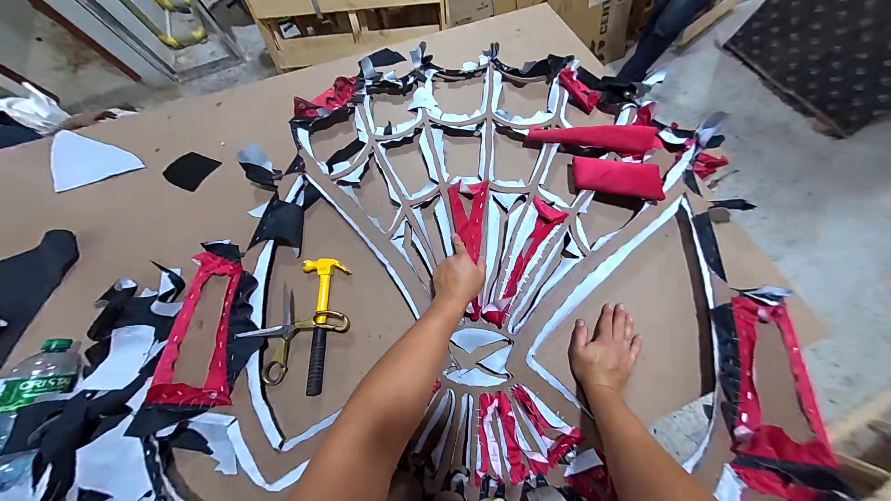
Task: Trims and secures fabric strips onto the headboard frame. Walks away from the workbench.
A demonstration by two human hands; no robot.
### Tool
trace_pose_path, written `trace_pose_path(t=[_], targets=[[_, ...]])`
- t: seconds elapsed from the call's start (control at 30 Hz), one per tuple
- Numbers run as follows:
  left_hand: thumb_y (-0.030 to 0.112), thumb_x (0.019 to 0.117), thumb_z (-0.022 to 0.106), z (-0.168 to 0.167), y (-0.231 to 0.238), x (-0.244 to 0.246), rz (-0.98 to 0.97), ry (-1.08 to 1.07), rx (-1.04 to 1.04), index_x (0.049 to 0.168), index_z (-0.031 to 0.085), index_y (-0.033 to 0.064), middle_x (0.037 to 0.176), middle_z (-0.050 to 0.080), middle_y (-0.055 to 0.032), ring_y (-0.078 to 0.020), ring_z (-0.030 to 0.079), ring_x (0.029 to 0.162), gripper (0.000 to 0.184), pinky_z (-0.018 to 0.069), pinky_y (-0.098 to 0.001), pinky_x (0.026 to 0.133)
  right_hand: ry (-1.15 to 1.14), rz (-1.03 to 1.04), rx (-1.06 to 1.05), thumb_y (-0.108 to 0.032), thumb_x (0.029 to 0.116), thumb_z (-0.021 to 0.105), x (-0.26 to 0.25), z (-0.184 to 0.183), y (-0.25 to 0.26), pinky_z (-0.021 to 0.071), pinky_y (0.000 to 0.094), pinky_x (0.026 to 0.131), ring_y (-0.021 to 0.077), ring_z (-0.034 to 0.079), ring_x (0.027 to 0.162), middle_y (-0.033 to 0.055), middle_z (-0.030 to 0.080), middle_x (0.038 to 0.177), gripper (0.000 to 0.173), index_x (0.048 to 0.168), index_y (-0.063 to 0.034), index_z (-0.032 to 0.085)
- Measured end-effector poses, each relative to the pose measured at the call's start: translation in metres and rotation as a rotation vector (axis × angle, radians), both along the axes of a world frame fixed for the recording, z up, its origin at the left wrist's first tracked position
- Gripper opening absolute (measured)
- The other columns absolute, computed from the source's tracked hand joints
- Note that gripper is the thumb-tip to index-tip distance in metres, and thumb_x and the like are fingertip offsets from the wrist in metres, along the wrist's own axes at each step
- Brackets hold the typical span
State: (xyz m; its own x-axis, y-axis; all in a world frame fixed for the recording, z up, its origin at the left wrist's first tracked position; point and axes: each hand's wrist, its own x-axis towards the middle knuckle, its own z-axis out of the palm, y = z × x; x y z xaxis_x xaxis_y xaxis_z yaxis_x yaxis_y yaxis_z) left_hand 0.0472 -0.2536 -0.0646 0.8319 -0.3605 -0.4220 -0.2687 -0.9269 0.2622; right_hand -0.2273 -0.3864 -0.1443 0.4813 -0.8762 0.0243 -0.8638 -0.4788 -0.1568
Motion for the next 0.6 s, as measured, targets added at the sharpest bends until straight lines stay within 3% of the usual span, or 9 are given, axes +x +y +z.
trace_pose_path(t=[0.17, 0.27, 0.33, 0.43, 0.47, 0.53, 0.6], targets=[[0.048, 0.0907, 0.07, -0.006, 0.028, 0.009, 0.236, 0.084, -0.478, 0.156, 0.046, 0.0172, 0.107, 0.076, -0.0146, -0.0332, 0.073, 0.099, 0.076, 0.0563, -0.0619, 0.09, 0.001, 0.003, 0.007, -0.062, 0.0999, 0.023, 0.0, -0.001, -0.002, 0.016, 0.0591, 0.126, 0.0293, 0.025, 0.157, 0.0106, 0.031, 0.168, 0.079, 0.16, -0.012, 0.038], [0.031, 0.0953, 0.071, 0.015, 0.077, -0.001, 0.364, 0.095, -0.697, 0.152, 0.049, 0.0164, 0.109, 0.075, -0.0127, -0.025, 0.075, 0.087, 0.063, 0.0625, -0.0532, 0.08, 0.0, 0.006, 0.003, -0.062, 0.0996, 0.024, 0.0, -0.002, -0.003, 0.0158, 0.0597, 0.126, 0.0289, 0.026, 0.157, 0.0104, 0.032, 0.168, 0.079, 0.16, -0.0125, 0.039], [0.024, 0.0964, 0.071, 0.027, 0.125, -0.012, 0.427, 0.029, -0.686, 0.15, 0.049, 0.0127, 0.109, 0.072, -0.0156, -0.0268, 0.073, 0.084, 0.058, 0.0624, -0.0536, 0.077, -0.003, 0.003, 0.006, -0.061, 0.0992, 0.024, -0.001, -0.001, -0.002, 0.0158, 0.0596, 0.126, 0.0285, 0.026, 0.157, 0.0099, 0.031, 0.168, 0.079, 0.16, -0.0128, 0.039], [0.023, 0.0948, 0.072, 0.032, 0.204, -0.031, 0.504, -0.044, -0.535, 0.148, 0.049, 0.0063, 0.121, 0.067, -0.0216, -0.0334, 0.07, 0.101, 0.06, 0.0563, -0.0587, 0.089, -0.013, 0.003, -0.006, -0.062, 0.0989, 0.024, -0.001, 0.0, -0.002, 0.0161, 0.0593, 0.126, 0.029, 0.026, 0.157, 0.01, 0.032, 0.168, 0.08, 0.159, -0.0123, 0.039], [0.023, 0.0941, 0.073, 0.031, 0.23, -0.04, 0.547, -0.034, -0.512, 0.148, 0.049, 0.0052, 0.122, 0.067, -0.0219, -0.0326, 0.07, 0.1, 0.062, 0.0568, -0.0576, 0.087, -0.013, 0.004, -0.009, -0.062, 0.099, 0.024, -0.001, 0.0, -0.001, 0.0162, 0.0592, 0.126, 0.0289, 0.026, 0.156, 0.0099, 0.032, 0.168, 0.08, 0.159, -0.0122, 0.039], [0.029, 0.0957, 0.072, 0.031, 0.27, -0.064, 0.623, -0.021, -0.521, 0.143, 0.054, 0.0039, 0.101, 0.07, -0.0173, -0.0242, 0.068, 0.07, 0.057, 0.0596, -0.0473, 0.064, -0.01, 0.009, -0.012, -0.062, 0.0993, 0.025, -0.001, 0.001, -0.002, 0.0161, 0.0596, 0.126, 0.0286, 0.026, 0.156, 0.0099, 0.033, 0.168, 0.079, 0.159, -0.0122, 0.04], [0.036, 0.0996, 0.065, 0.045, 0.295, -0.094, 0.648, -0.01, -0.61, 0.137, 0.056, 0.0012, 0.079, 0.067, -0.011, -0.0175, 0.06, 0.051, 0.052, 0.0552, -0.0384, 0.048, -0.002, 0.009, -0.007, -0.062, 0.0994, 0.025, 0.0, 0.004, -0.004, 0.016, 0.0601, 0.125, 0.028, 0.026, 0.157, 0.0093, 0.033, 0.168, 0.079, 0.159, -0.0132, 0.04]])
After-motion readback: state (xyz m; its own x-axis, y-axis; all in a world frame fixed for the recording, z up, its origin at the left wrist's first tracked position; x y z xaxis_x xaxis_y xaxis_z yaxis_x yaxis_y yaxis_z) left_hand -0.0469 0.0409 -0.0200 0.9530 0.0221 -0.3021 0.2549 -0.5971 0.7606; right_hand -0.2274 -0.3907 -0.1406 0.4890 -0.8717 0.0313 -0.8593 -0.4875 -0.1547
